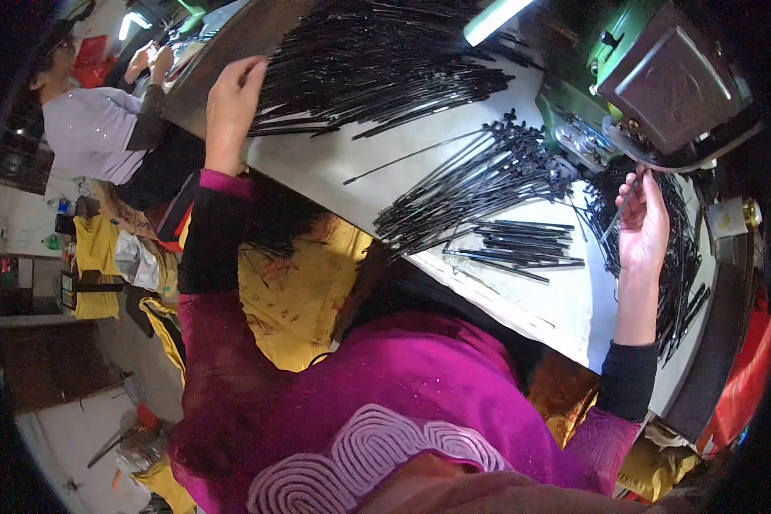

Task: The worker is processing thin black rods or wires using a small assembly machine on a workbench.

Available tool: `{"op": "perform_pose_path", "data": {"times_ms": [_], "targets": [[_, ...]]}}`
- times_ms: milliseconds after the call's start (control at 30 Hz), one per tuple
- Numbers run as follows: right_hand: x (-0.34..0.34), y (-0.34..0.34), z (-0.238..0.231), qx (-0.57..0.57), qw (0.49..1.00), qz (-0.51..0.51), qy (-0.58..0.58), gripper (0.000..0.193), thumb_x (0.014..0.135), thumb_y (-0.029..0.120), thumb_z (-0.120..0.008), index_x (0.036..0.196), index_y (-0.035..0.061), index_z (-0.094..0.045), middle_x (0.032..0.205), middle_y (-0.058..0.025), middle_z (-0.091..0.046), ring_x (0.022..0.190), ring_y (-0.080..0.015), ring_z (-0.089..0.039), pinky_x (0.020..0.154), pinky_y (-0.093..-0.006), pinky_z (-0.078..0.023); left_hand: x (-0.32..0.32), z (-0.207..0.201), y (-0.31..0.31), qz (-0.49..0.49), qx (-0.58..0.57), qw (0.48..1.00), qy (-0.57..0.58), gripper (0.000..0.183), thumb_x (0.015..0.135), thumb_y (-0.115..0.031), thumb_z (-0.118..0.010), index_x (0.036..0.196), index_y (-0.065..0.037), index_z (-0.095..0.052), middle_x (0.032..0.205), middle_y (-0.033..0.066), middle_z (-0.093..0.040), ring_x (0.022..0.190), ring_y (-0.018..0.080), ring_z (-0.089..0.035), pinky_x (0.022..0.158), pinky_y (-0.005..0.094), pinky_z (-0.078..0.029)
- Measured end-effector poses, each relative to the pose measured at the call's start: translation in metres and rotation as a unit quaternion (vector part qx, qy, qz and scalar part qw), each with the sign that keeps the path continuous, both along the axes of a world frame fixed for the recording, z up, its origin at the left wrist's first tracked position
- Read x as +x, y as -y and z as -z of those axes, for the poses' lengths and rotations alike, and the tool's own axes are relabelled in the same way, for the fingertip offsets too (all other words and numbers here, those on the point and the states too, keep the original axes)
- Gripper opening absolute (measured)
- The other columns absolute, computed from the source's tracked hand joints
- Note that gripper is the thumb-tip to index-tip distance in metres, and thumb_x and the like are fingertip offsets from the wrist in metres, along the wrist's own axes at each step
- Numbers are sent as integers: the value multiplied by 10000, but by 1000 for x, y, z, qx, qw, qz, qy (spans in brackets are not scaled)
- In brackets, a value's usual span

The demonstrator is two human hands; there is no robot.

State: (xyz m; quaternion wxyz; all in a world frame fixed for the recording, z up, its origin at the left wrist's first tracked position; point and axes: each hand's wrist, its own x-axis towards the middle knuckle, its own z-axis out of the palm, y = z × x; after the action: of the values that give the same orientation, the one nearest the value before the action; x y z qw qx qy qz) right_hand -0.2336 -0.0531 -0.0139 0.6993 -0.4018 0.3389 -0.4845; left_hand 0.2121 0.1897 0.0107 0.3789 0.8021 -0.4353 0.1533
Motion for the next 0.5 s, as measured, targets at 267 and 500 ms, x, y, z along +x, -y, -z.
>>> {"op": "perform_pose_path", "data": {"times_ms": [267,500], "targets": [[6,-3,-5,-2,1000,-5,-18,209,870,201,-554,988,34,-594,810,-63,-626,667,-123,-603,592,-230,-506,60,58,-26,-39,46,997,39,326,885,-243,-456,1088,-4,-546,1112,183,-538,1046,328,-510,885,344,-391],[7,-12,-11,-4,1000,-21,-22,203,876,206,-545,966,30,-592,792,-54,-616,641,-119,-592,570,-233,-495,70,84,-14,-18,54,996,71,350,892,-230,-429,1112,31,-507,1155,210,-503,1099,342,-463,942,367,-353]]}}
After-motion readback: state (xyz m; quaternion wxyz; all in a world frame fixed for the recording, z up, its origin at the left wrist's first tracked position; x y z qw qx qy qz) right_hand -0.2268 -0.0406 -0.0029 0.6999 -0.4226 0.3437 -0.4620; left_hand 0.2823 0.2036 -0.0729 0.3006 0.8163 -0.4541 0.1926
